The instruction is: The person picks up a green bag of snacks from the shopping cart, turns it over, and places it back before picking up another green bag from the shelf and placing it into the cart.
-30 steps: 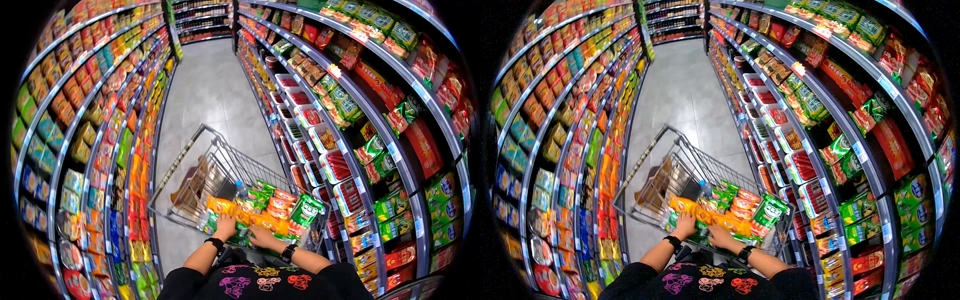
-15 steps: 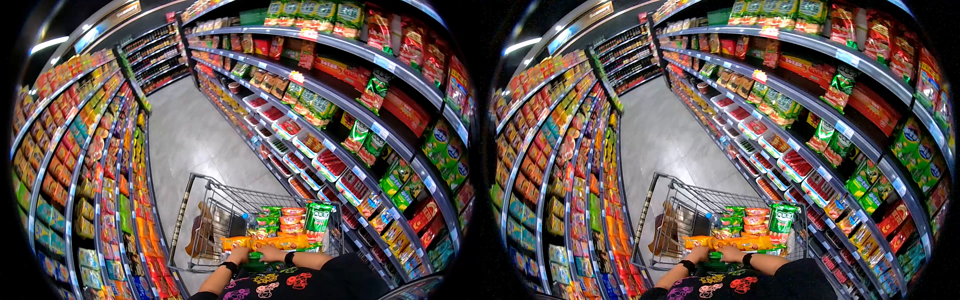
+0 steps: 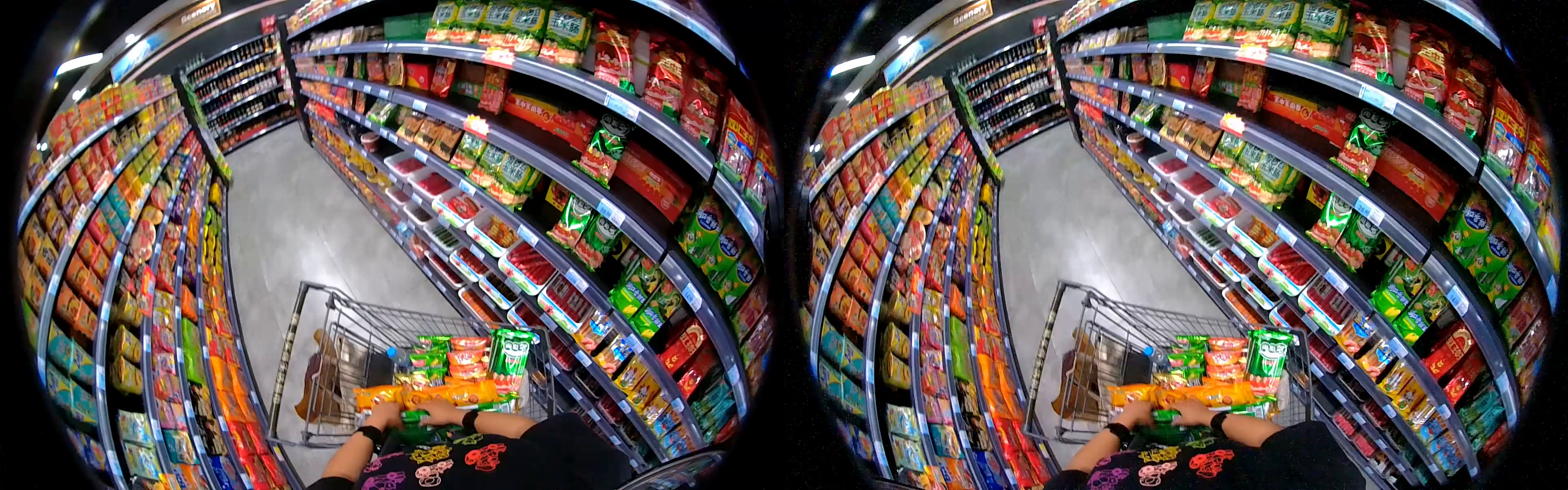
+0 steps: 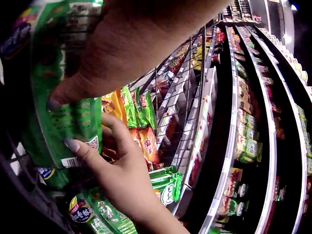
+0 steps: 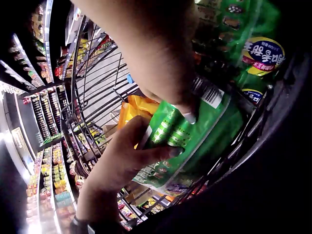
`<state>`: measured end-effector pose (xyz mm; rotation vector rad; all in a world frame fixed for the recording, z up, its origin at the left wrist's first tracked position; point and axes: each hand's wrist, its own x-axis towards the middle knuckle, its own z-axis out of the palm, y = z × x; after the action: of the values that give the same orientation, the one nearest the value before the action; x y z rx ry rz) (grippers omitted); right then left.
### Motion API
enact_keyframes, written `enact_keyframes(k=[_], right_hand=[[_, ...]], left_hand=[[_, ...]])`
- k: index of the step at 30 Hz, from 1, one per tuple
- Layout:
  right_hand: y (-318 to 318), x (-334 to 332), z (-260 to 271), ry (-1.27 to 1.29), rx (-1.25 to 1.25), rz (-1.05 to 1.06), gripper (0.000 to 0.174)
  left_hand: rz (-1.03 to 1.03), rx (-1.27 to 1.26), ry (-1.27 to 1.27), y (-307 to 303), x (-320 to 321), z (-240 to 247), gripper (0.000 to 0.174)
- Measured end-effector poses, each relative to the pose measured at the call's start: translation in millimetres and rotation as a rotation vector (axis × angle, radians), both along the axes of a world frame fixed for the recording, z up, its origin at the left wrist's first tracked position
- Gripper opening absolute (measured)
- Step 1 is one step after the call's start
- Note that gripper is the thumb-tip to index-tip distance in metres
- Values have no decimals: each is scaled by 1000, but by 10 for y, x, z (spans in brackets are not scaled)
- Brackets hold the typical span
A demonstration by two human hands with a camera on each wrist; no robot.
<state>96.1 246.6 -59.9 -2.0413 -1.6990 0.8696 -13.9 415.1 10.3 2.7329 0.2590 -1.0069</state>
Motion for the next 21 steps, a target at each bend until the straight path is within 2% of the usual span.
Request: enact_keyframes(k=[2,6,8,10,14,21], right_hand=[[-6,-2,-30,-13,16,5,51],[-9,-31,143,-13,-100,-21,54],[-23,-43,170,-14,-77,-14,54],[-28,-32,131,-4,-15,8,53],[-48,-57,295,-8,-65,-10,51],[-139,-118,287,-54,1,-21,52]], left_hand=[[105,-123,51,22,-16,-55,64],[132,-121,-24,-4,-74,-63,56],[154,-101,-85,-39,-107,-61,54],[162,-111,-78,-38,-109,-121,51],[169,-100,-95,-81,-128,-41,46],[131,-50,-69,-175,-147,94,46]])
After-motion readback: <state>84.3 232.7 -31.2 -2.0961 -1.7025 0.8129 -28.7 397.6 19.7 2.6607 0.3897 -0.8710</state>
